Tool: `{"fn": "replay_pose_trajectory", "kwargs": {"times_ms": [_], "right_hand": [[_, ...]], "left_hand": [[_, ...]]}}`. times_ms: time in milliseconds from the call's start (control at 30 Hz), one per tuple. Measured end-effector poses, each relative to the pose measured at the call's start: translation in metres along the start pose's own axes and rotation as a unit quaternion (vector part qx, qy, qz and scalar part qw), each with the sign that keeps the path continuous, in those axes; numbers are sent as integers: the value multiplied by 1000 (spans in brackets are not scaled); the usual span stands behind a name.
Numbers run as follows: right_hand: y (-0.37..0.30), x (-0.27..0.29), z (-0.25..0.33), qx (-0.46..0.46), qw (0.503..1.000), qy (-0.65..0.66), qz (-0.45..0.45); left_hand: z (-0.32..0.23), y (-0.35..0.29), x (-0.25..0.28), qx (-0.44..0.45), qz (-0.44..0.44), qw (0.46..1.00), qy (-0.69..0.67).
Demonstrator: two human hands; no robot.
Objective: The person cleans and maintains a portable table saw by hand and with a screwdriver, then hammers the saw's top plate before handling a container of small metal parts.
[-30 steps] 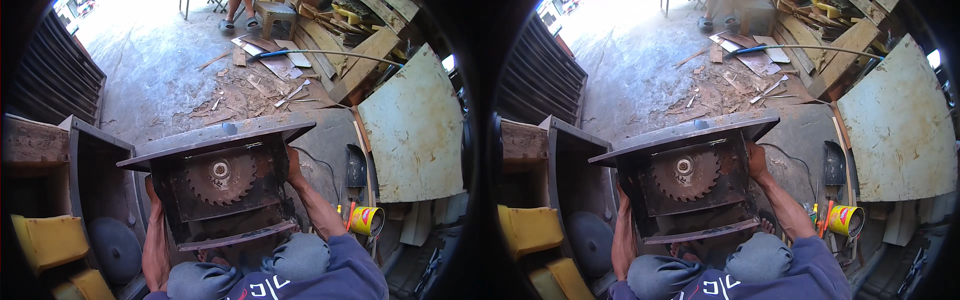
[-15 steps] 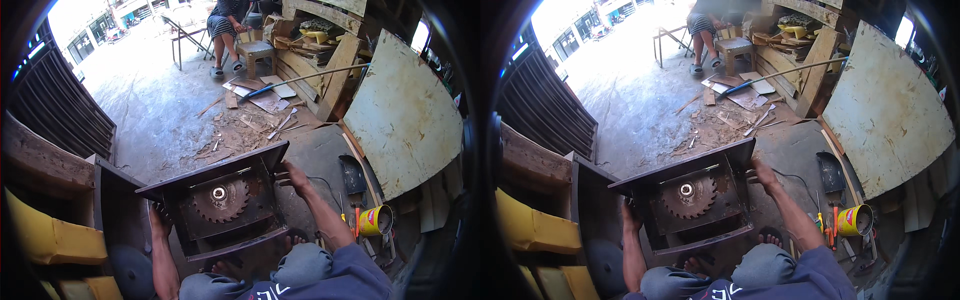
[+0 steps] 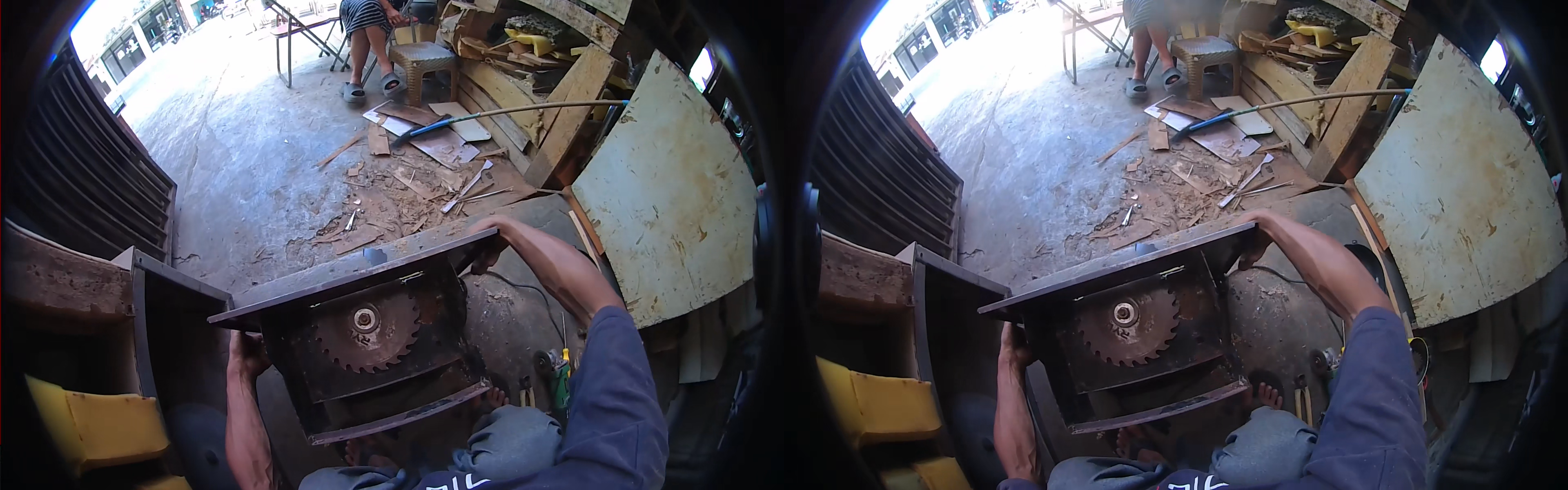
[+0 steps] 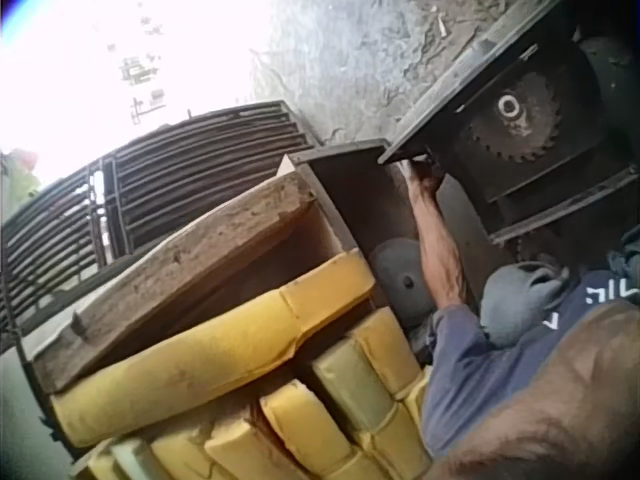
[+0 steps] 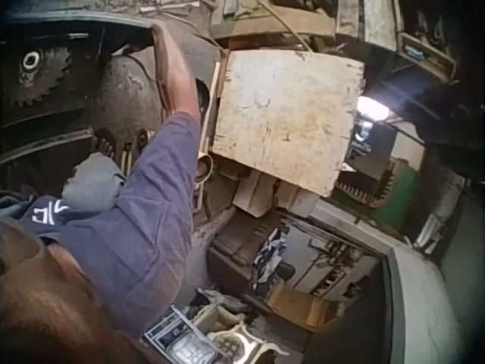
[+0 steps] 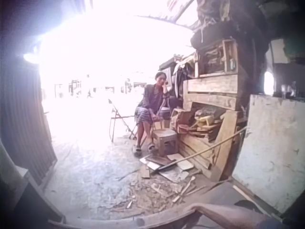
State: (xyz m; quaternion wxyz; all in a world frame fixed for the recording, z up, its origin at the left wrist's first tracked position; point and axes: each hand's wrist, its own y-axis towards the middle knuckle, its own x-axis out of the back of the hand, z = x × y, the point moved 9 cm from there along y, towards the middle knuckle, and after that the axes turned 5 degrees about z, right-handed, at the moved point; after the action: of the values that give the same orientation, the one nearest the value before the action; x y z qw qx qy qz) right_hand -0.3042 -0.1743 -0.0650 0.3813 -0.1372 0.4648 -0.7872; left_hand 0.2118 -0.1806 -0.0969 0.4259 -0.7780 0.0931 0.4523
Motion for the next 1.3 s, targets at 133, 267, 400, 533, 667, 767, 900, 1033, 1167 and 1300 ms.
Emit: {"fn": "replay_pose_trajectory", "kwargs": {"times_ms": [133,267,400,533,667,767,900,1033,1167,1300], "right_hand": [[46,-2,-32,-162,972,91,145],[57,4,-47,-151,970,141,126],[28,-6,-23,-144,989,26,30],[25,2,-1,-106,946,-294,-89],[-23,-11,47,-82,899,-392,-177],[-44,-1,80,-84,888,-371,-257],[-48,18,102,23,890,-310,-333],[-45,16,135,116,847,-337,-394],[-27,9,177,99,853,-354,-371],[-17,14,199,89,830,-411,-367]], "left_hand": [[-15,7,30,-76,-38,996,10],[-46,21,85,-200,-84,975,50],[-39,18,71,-233,-131,963,-35],[-44,-25,69,-227,-117,961,105],[-31,-86,1,-340,-117,888,287],[-17,-110,-16,-297,-96,924,219],[31,-129,-59,-248,-110,958,96],[44,-141,-53,-334,-92,936,66],[56,-155,-15,-315,-84,945,42],[86,-163,-12,-280,-24,959,38]]}}
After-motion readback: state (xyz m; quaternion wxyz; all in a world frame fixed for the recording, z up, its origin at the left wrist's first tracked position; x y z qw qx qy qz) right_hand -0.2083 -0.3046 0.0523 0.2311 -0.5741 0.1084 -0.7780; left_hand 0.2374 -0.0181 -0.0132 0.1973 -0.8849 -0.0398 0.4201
